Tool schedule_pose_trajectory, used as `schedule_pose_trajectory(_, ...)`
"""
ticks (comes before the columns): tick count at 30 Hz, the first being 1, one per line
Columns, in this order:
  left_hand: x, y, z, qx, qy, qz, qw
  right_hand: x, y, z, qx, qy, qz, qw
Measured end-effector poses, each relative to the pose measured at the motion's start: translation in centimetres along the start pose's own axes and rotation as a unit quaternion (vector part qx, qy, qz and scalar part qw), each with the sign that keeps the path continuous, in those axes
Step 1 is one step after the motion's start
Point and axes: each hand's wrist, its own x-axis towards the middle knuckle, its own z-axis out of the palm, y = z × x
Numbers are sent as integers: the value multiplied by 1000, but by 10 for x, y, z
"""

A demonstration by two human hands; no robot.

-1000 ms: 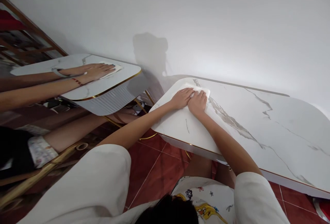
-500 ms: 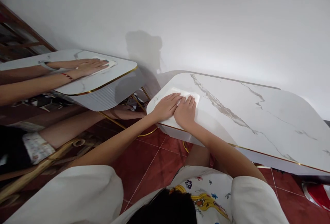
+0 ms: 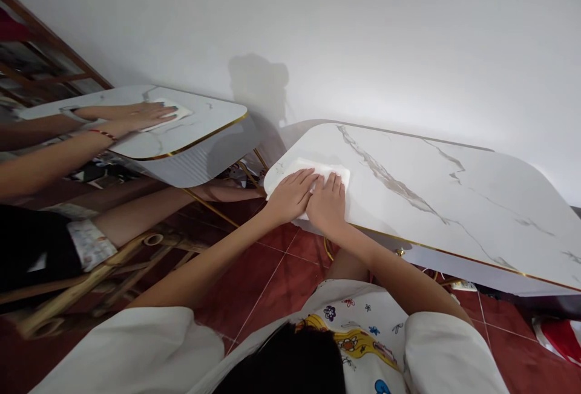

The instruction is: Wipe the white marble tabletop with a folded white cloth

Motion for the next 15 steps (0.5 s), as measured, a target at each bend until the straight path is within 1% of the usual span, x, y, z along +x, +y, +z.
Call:
schedule_pose_trajectory(5,0,28,1,0,7,-22,1000,-12,18,-9,-2,10,-6,1000)
schedule_pose_trajectory(8,5,39,3,2,5,-42,999,-11,27,-15,-7,3,-9,1000)
schedule_pose_trajectory(11,18,40,6,3,-3,-47,999,1,36,-17,-16,-6,-10,1000)
schedule_pose_trajectory(15,45,32,15,0,3,-28,1000,27,50,-15,-23,0,-6,1000)
